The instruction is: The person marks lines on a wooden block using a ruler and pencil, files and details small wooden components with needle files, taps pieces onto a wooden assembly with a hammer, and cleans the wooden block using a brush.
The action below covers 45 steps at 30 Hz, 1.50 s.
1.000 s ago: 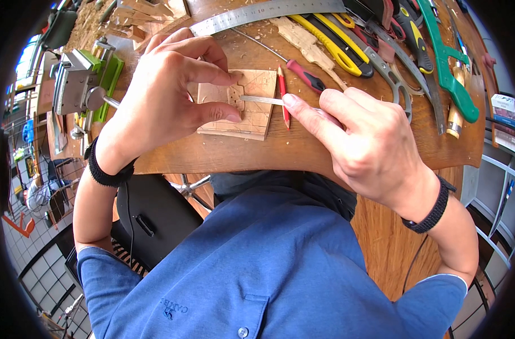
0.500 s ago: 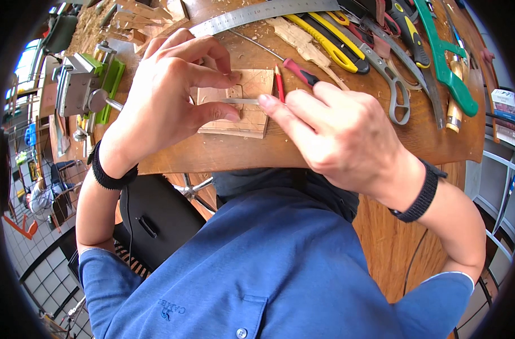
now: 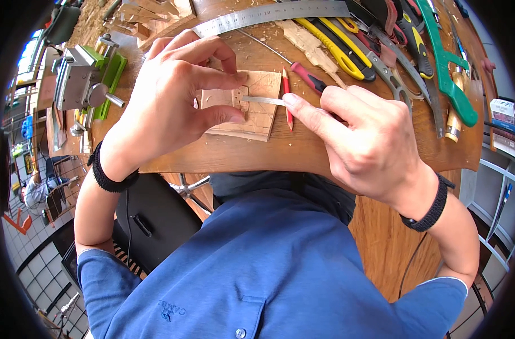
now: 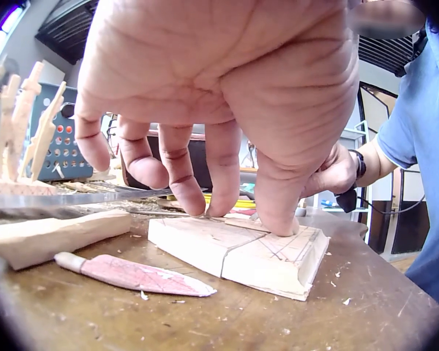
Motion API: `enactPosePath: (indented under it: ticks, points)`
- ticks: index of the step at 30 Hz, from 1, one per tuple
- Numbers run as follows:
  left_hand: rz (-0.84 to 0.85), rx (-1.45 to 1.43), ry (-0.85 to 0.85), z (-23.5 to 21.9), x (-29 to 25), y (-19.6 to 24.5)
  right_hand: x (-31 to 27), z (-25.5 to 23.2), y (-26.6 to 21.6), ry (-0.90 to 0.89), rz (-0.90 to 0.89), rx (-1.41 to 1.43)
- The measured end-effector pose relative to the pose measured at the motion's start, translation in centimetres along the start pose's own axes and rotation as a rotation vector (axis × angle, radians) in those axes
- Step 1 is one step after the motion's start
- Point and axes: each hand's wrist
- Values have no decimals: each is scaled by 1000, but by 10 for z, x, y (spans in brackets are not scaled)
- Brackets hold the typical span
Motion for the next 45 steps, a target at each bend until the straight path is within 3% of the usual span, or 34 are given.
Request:
enactPosePath:
  ticks: [10,24,45]
  points:
    - [-13,6,23,-1,1,2,6,-9,-4,-39,-31,-100]
    - [-46,-36,-24,-4,0,9,2,1,-1,-198,-2,-16]
    - [-83,79,-64,-8,12,16,7,8,2,-186,-53,10]
Point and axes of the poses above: each hand's wrist, its own x-axis towards the middle knuckle, its own z-axis out of the palm, y = z × x, and after that the axes turned 6 degrees about z, right-handed
